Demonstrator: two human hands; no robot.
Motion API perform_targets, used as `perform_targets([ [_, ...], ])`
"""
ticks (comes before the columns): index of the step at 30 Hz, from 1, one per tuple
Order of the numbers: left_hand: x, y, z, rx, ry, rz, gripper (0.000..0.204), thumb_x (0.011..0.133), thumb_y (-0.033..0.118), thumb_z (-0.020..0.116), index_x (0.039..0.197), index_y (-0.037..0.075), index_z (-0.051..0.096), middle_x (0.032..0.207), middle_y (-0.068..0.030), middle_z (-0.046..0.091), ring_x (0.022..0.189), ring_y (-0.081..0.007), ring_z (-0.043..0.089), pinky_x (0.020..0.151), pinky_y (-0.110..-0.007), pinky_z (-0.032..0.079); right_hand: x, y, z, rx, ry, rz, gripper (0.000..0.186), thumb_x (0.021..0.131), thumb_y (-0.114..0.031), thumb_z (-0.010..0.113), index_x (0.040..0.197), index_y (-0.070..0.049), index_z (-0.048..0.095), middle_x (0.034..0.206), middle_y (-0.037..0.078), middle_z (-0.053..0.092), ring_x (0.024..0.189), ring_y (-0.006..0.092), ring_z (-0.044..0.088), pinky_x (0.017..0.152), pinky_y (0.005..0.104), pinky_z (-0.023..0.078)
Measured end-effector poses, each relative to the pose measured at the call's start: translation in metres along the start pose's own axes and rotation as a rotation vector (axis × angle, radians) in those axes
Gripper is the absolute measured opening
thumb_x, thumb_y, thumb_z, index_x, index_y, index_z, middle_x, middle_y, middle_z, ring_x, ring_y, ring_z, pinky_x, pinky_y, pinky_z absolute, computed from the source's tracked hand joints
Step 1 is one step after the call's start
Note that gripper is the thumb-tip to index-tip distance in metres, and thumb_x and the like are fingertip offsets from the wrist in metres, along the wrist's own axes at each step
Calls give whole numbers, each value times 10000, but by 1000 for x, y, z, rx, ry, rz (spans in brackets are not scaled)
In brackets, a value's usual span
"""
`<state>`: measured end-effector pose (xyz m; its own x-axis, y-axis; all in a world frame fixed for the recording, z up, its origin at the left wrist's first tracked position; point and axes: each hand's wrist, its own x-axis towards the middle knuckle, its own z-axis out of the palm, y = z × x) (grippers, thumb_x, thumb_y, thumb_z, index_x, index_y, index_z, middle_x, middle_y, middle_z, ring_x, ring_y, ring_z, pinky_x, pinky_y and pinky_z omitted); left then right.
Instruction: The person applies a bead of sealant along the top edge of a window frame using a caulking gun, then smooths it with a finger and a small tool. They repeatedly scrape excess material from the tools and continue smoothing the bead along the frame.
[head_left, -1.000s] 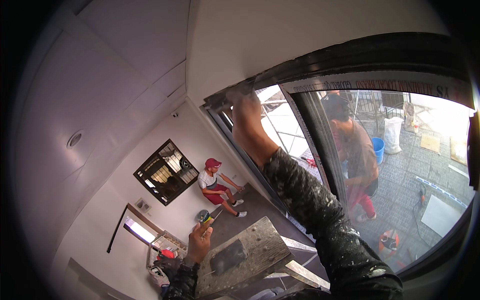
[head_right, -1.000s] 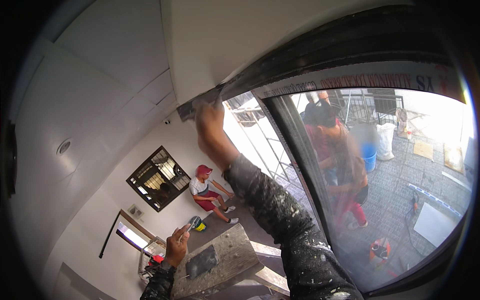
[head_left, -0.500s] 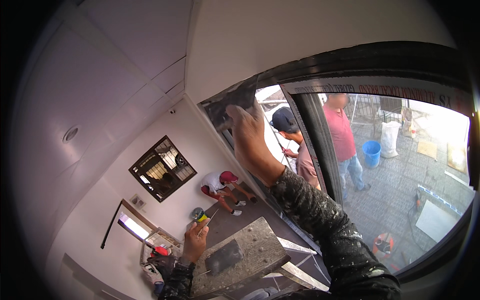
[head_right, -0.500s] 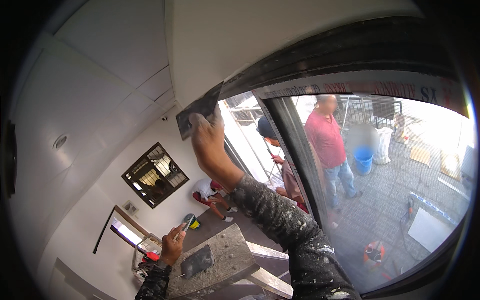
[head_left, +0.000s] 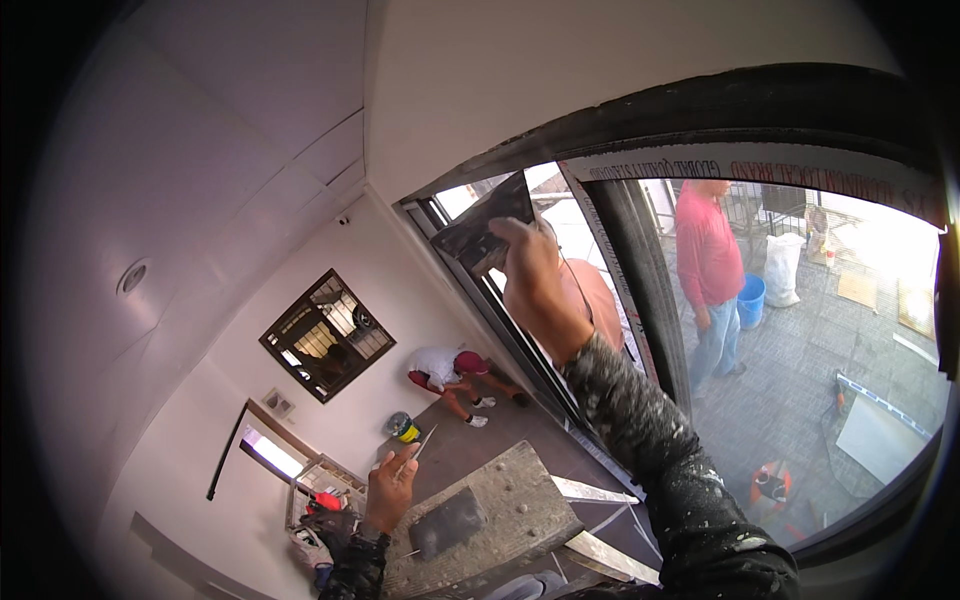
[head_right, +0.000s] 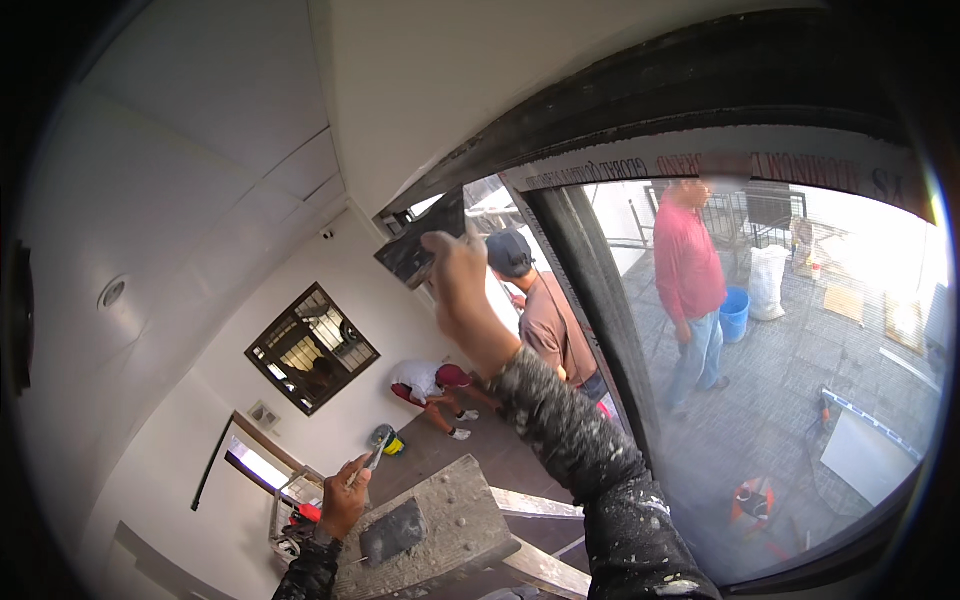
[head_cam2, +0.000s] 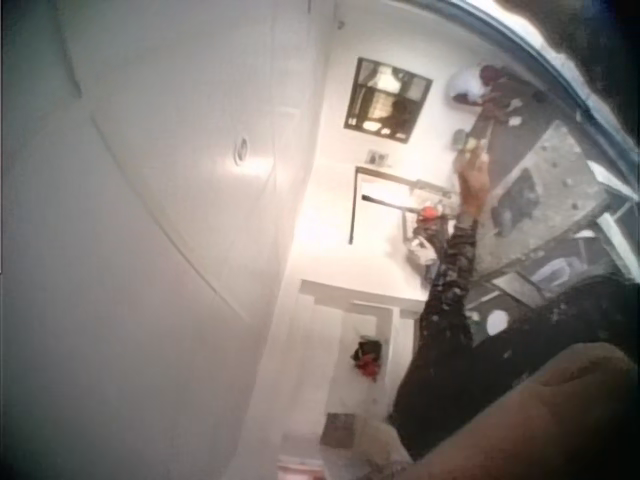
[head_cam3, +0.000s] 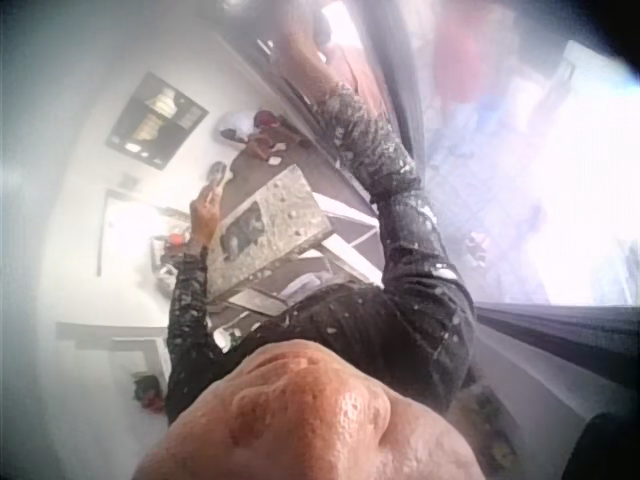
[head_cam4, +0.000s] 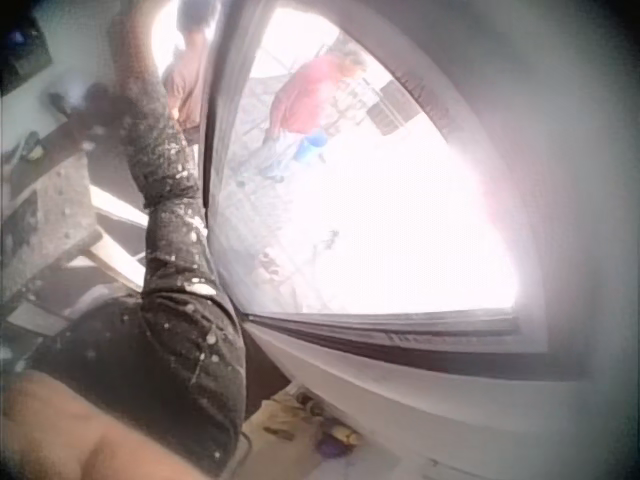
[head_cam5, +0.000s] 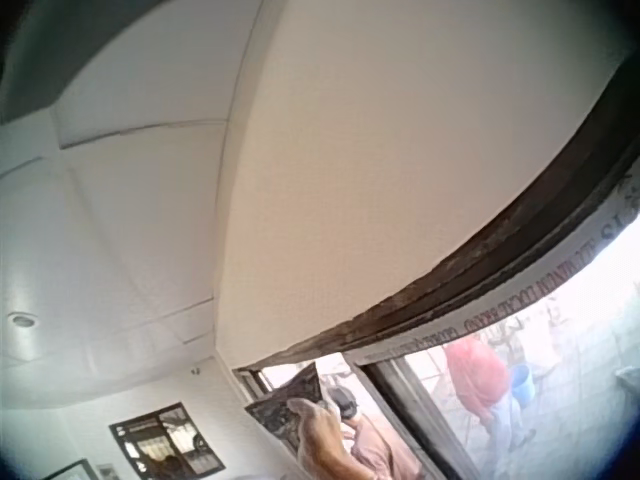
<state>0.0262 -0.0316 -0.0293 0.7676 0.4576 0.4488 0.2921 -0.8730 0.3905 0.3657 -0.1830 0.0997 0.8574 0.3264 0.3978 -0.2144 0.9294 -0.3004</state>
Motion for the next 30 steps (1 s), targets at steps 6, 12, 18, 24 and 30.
perform_targets([
  [6,2,-7,3,-17,16,10,320,1005,249,616,1280,95,673,1124,-257,694,1131,-502,619,1025,-462,483,93,-5,-15,314,-270,346,410,983,-54,445,1308,177,351,1332,319,514,1241,452,571,1134,571,443],
  [12,3,-8,5,-20,22,26,300,1001,224,621,1260,86,683,1068,-261,698,1068,-498,638,1034,-451,482,51,-66,-1,258,-257,109,259,948,-69,550,1188,24,577,1131,186,666,1080,311,659,955,466,568],
  [18,5,-5,6,-43,10,-18,303,999,227,625,1261,89,686,1032,-253,709,1048,-495,642,1061,-441,469,-27,-97,-24,272,-262,4,256,954,-104,540,1129,71,606,1108,206,692,1056,325,679,1003,483,521],
  [24,5,-8,10,-35,39,7,311,1000,246,627,1267,97,685,1008,-267,702,1027,-499,648,1018,-444,489,5,-30,-3,164,60,157,292,955,-106,560,1149,110,525,1097,247,647,996,400,670,988,542,530],
  [30,4,-12,11,11,19,-23,322,995,250,633,1280,106,678,1034,-281,689,987,-459,684,939,-462,513,46,-33,49,264,25,87,230,975,-97,537,1099,95,524,1106,209,603,1087,337,627,1000,437,555],
])
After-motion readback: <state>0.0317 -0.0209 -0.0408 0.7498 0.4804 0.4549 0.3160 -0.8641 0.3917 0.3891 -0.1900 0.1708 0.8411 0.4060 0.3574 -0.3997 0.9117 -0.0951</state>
